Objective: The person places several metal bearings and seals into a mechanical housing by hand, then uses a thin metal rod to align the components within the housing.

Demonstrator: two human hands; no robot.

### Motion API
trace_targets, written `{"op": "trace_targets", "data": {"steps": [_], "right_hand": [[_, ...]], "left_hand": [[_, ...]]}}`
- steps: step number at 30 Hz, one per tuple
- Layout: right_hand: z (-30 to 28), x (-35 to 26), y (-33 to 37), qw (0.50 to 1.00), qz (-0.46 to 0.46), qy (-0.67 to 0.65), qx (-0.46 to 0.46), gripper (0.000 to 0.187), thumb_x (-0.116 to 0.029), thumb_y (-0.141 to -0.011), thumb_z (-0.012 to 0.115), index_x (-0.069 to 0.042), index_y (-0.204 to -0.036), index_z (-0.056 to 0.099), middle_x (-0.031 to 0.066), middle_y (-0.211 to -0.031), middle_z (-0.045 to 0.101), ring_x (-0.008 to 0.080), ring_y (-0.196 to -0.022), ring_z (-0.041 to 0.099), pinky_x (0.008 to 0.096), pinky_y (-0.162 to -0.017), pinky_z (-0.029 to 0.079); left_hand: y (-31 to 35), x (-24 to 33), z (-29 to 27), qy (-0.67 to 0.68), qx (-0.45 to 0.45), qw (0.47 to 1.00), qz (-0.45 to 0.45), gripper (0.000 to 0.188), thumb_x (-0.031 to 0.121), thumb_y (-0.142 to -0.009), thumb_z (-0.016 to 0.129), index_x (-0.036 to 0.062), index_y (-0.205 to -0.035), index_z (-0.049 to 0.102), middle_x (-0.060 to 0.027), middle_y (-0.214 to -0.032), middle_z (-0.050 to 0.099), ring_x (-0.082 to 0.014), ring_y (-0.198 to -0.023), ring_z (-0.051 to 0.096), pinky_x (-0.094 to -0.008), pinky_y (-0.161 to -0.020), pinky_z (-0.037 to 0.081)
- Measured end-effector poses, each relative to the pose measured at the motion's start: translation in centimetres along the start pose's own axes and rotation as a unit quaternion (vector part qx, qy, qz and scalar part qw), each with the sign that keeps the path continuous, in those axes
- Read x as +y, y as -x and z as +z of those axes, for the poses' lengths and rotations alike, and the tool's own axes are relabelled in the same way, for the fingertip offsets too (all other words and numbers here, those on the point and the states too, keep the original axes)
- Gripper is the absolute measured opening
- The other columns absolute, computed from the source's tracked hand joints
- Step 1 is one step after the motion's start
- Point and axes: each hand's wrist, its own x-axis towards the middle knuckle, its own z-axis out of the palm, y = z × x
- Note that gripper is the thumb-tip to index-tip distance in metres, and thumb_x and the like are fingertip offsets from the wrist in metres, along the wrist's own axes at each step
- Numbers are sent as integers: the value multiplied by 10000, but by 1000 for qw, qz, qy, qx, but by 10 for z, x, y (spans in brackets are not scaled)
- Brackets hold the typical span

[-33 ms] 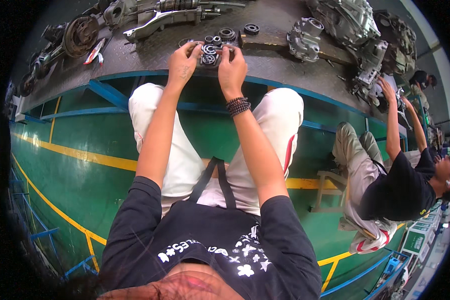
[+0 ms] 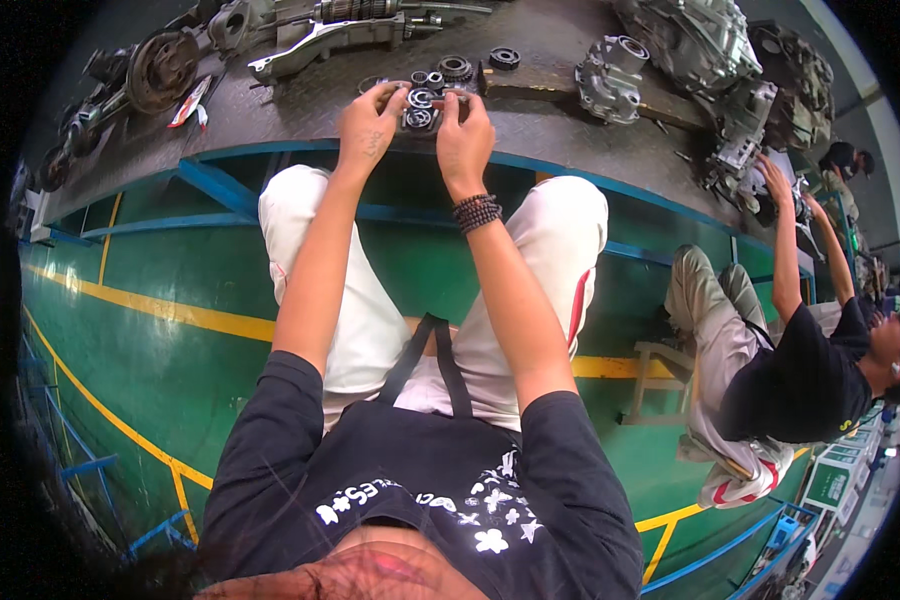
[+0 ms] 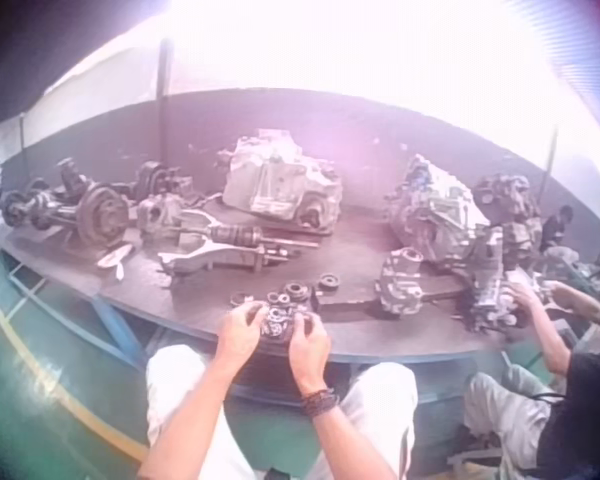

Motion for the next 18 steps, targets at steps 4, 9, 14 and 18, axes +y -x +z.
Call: {"op": "trace_targets", "data": {"steps": [4, 9, 14, 18], "right_hand": [[-1, 0, 1, 1000, -12, -1, 20, 272, -254, -1002, 569, 2, -998, 659, 115, -870, 753, 247, -802, 713, 347, -745, 514], [-7, 6, -3, 999, 2, -30, 43, 268, -251, -1002, 585, 6, -995, 658, 99, -835, 748, 209, -773, 701, 329, -731, 511], [-6, -2, -8, 998, 13, -39, 56, 282, -257, -995, 605, 21, -1005, 655, 91, -797, 731, 183, -748, 682, 309, -725, 508], [-3, -9, -12, 998, -29, -41, 26, 296, -257, -974, 640, 36, -1008, 669, 112, -824, 714, 176, -740, 665, 316, -699, 507]], "left_hand": [[-6, 6, 12, -32, 2, 999, 44, 312, 272, -948, 663, 27, -1134, 712, -123, -885, 753, -183, -813, 725, -282, -742, 529], [-10, 12, 18, -75, -37, 997, -1, 357, 329, -928, 664, 27, -1111, 716, -163, -972, 741, -282, -900, 724, -346, -793, 537], [-15, -8, 20, -155, -38, 987, 19, 349, 346, -914, 674, 71, -1123, 724, -165, -1001, 735, -321, -924, 708, -383, -813, 534], [-12, -14, 22, -216, -40, 974, 53, 328, 362, -902, 688, 110, -1106, 737, -151, -984, 736, -324, -935, 697, -406, -824, 528]]}}
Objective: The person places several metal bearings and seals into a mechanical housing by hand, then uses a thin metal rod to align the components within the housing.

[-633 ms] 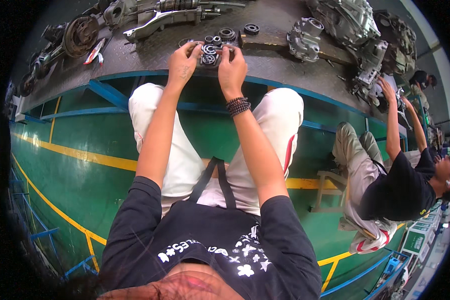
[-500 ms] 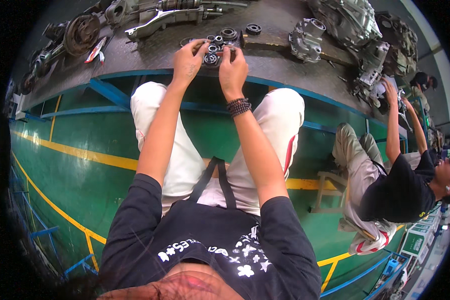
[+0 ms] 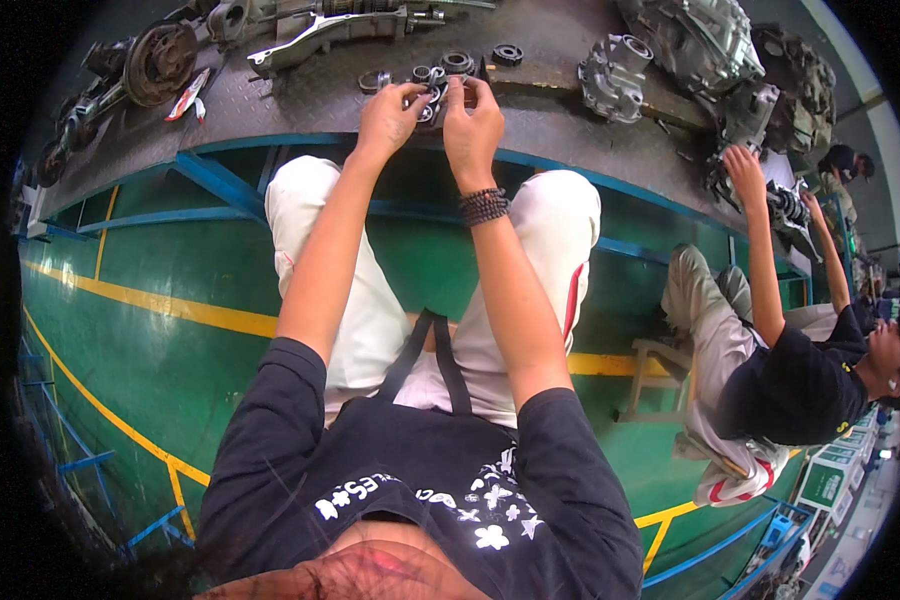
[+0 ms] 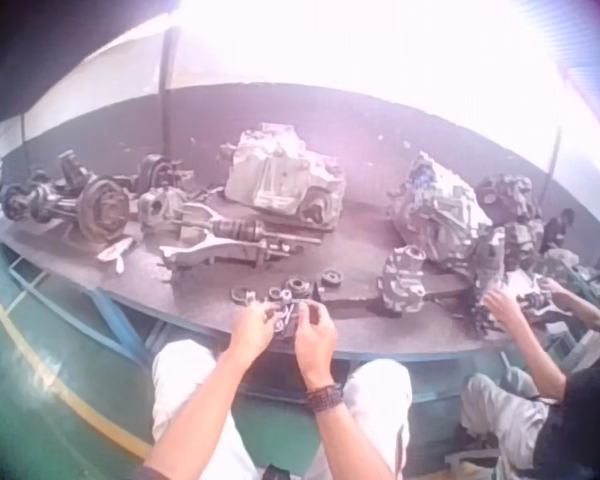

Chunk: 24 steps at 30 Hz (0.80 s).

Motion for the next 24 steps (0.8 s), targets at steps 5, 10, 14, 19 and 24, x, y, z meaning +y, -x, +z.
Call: {"op": "trace_targets", "data": {"steps": [5, 10, 14, 19, 24], "right_hand": [[-7, -13, -23, 995, -81, 58, -13, 283, -252, -925, 701, 27, -973, 704, 113, -848, 687, 187, -731, 650, 317, -682, 506], [-7, -23, -64, 973, -164, 145, -78, 309, -295, -860, 758, 1, -946, 742, 124, -915, 678, 228, -746, 662, 330, -700, 520], [-9, -14, -79, 969, -129, 164, -131, 339, -324, -848, 759, 0, -945, 749, 142, -928, 706, 248, -778, 698, 342, -726, 538], [-31, 5, -94, 983, 24, 77, -163, 385, -341, -873, 745, 20, -1007, 735, 101, -819, 732, 130, -699, 671, 293, -693, 531], [-54, -3, -90, 993, 25, -78, -87, 261, -217, -973, 657, 17, -1064, 728, 48, -903, 714, 85, -800, 658, 215, -666, 508]], "left_hand": [[5, 12, -7, 46, -38, 996, -63, 316, 363, -896, 699, 99, -1064, 737, -144, -987, 722, -325, -951, 683, -415, -841, 520], [5, 10, -8, 19, -15, 998, -60, 306, 333, -889, 714, 89, -1073, 728, -139, -1004, 713, -320, -972, 675, -416, -866, 513], [9, 10, -8, 3, -14, 998, -68, 299, 313, -898, 698, 69, -1071, 721, -138, -1004, 708, -319, -965, 674, -417, -861, 512], [3, 12, -13, 49, 28, 995, -78, 282, 302, -902, 692, 54, -1033, 723, -141, -974, 700, -318, -914, 678, -409, -823, 513], [-1, 15, -19, 137, 92, 985, -58, 247, 277, -885, 717, 55, -986, 754, -148, -917, 692, -288, -844, 683, -378, -756, 515]]}}
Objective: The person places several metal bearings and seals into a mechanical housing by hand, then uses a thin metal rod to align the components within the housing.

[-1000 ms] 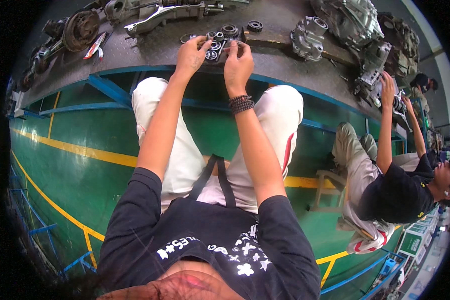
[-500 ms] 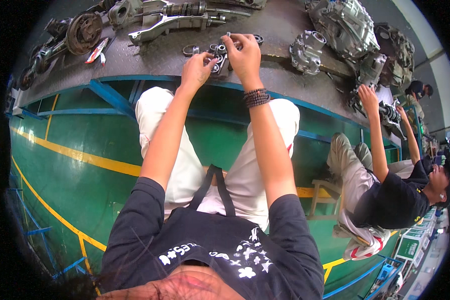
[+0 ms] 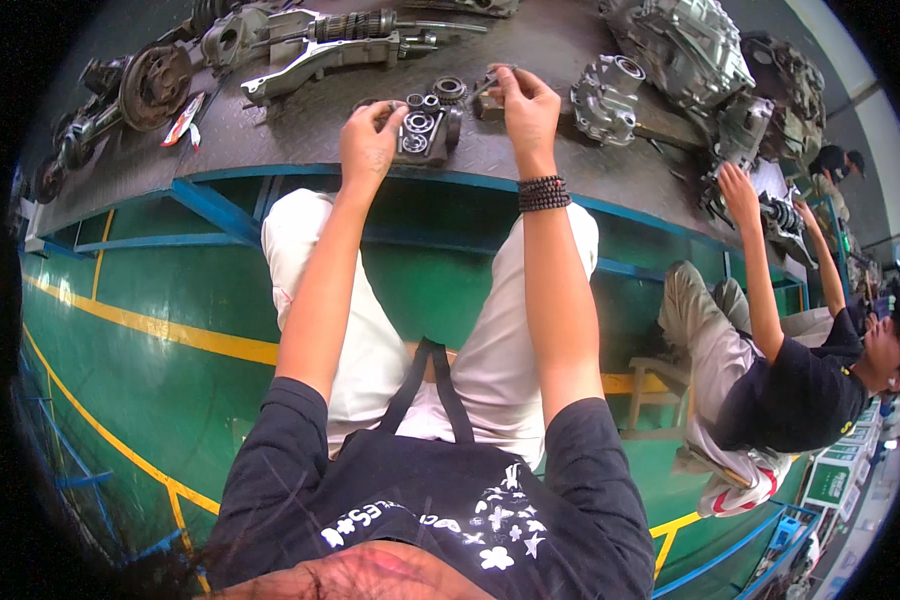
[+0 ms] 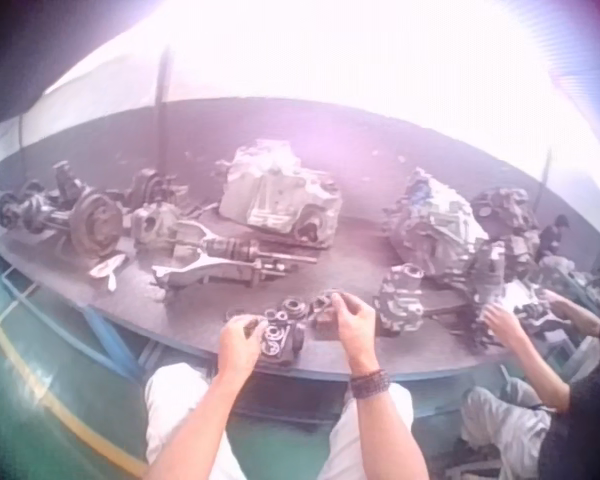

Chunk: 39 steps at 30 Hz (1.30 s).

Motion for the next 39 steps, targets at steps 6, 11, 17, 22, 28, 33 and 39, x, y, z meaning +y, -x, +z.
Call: {"op": "trace_targets", "data": {"steps": [6, 11, 17, 22, 28, 33, 39], "right_hand": [[0, -12, 16, 973, 67, -215, -41, 238, -190, -971, 635, 13, -1087, 680, 32, -880, 677, 110, -781, 649, 245, -672, 496], [36, -17, 46, 971, 131, -74, -185, 256, -195, -1002, 533, -14, -1097, 687, 42, -788, 655, 122, -695, 630, 290, -641, 530], [59, 15, 75, 968, 102, 14, -229, 369, -261, -988, 592, 1, -1247, 618, 94, -1051, 710, 141, -922, 649, 290, -813, 515], [37, -17, 78, 926, 198, -31, -319, 409, -344, -973, 624, -32, -1238, 635, 31, -1014, 691, 104, -902, 618, 275, -816, 497], [22, -8, 86, 930, 175, 0, -324, 231, -252, -947, 655, -26, -986, 679, 6, -788, 630, 98, -661, 543, 261, -602, 443], [22, -13, 87, 917, 291, -108, -250, 261, -279, -999, 559, -53, -887, 624, -44, -637, 459, 55, -436, 329, 251, -384, 232], [34, 6, 83, 827, 405, -331, -205, 315, -304, -1027, 474, -102, -790, 523, -29, -579, 435, 108, -412, 338, 287, -373, 230]], "left_hand": [[-2, 17, -6, 153, 26, 988, -7, 366, 331, -940, 701, 42, -1163, 724, -62, -1030, 735, -150, -889, 678, -275, -812, 520], [16, -1, -21, 423, -93, 878, -202, 327, 234, -954, 695, 42, -1218, 673, -16, -1000, 687, -97, -837, 625, -238, -702, 489], [16, -6, -11, 425, -115, 868, -230, 356, 194, -955, 690, 29, -1263, 622, -61, -1089, 675, -160, -916, 668, -273, -757, 534], [16, -11, -11, 393, -38, 903, -169, 383, 153, -971, 657, 46, -1327, 563, -99, -1112, 669, -184, -921, 683, -293, -763, 563], [25, -2, -13, 341, -130, 917, -159, 366, 184, -981, 647, 46, -1314, 585, -101, -1149, 666, -172, -930, 682, -270, -757, 553], [37, 12, -9, 238, -200, 947, -75, 452, 259, -1013, 596, 41, -1402, 520, -111, -1217, 628, -184, -1047, 626, -276, -861, 511], [60, 24, -8, 281, -339, 891, -113, 796, 319, -990, 631, 125, -1585, 138, -123, -1394, 466, -203, -1200, 527, -344, -986, 464]]}}
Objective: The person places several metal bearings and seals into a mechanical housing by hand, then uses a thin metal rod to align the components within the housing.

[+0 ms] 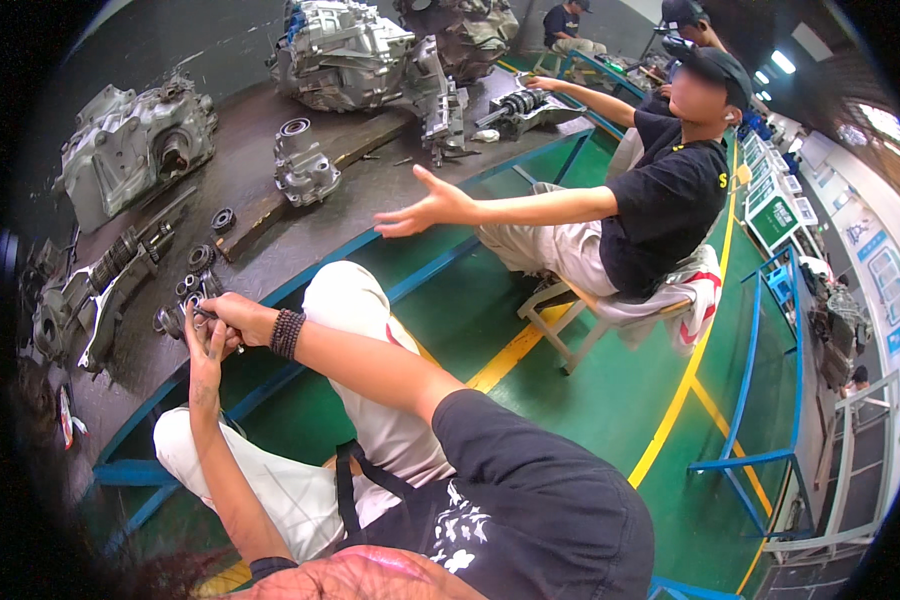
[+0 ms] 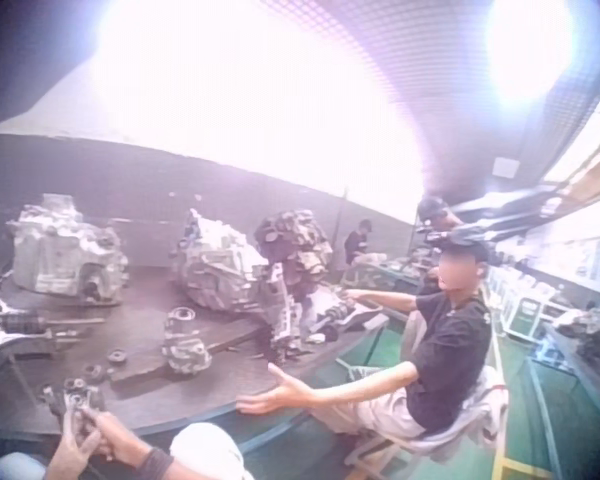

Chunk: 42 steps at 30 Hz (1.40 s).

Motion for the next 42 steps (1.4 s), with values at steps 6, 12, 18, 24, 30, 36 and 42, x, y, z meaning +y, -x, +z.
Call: {"op": "trace_targets", "data": {"steps": [6, 12, 18, 24, 30, 36, 42], "right_hand": [[-16, 7, -26, 992, 30, -119, 12, 199, -243, -1044, 400, -123, -1016, 557, -27, -646, 470, 116, -512, 409, 277, -469, 370], [-42, -43, -17, 923, -162, -348, -13, 119, -95, -949, 482, -123, -1029, 565, 14, -690, 542, 170, -604, 577, 342, -556, 525], [-67, -103, 47, 709, -567, -169, 384, 231, -349, -1091, 365, -214, -1249, 465, -35, -724, 413, 70, -503, 385, 240, -406, 289], [-98, -111, 61, 703, -538, -250, 392, 210, -239, -1019, 427, -190, -1216, 480, -28, -751, 463, 80, -490, 378, 239, -412, 262], [-98, -109, 63, 650, -549, -235, 470, 258, -176, -975, 402, -210, -1229, 435, -10, -813, 490, 99, -520, 421, 244, -413, 303], [-96, -118, 76, 635, -541, -234, 498, 227, -277, -1022, 449, -133, -1194, 409, 17, -841, 486, 111, -522, 438, 256, -411, 315], [-80, -111, 66, 715, -517, -146, 447, 211, -323, -987, 482, -142, -1091, 508, -17, -721, 451, 84, -487, 389, 237, -390, 266]], "left_hand": [[11, 18, 19, 103, -70, 989, -81, 953, 362, -945, 686, 70, -1576, 35, -156, -1342, 493, -249, -1082, 632, -363, -921, 545], [13, 17, 17, 61, -22, 992, -110, 779, 513, -1026, 466, 41, -1554, 141, -184, -1283, 595, -250, -989, 677, -347, -854, 549], [10, 11, 1, 23, 17, 993, -113, 707, 511, -1034, 441, 40, -1524, 246, -162, -1251, 618, -236, -996, 669, -343, -873, 529], [13, 13, -2, 2, 17, 994, -106, 650, 470, -1040, 445, 46, -1510, 297, -161, -1240, 623, -234, -1002, 663, -355, -896, 517], [16, 8, -13, 3, 34, 994, -101, 637, 434, -1038, 470, 42, -1510, 299, -164, -1236, 627, -229, -997, 661, -344, -881, 527], [11, 8, -9, 14, 19, 995, -96, 641, 454, -1028, 485, 38, -1491, 335, -164, -1248, 634, -234, -1018, 660, -354, -894, 529], [16, 8, -19, 16, 55, 996, -73, 624, 413, -1035, 490, 14, -1487, 327, -154, -1232, 639, -219, -1010, 658, -349, -875, 534]]}}
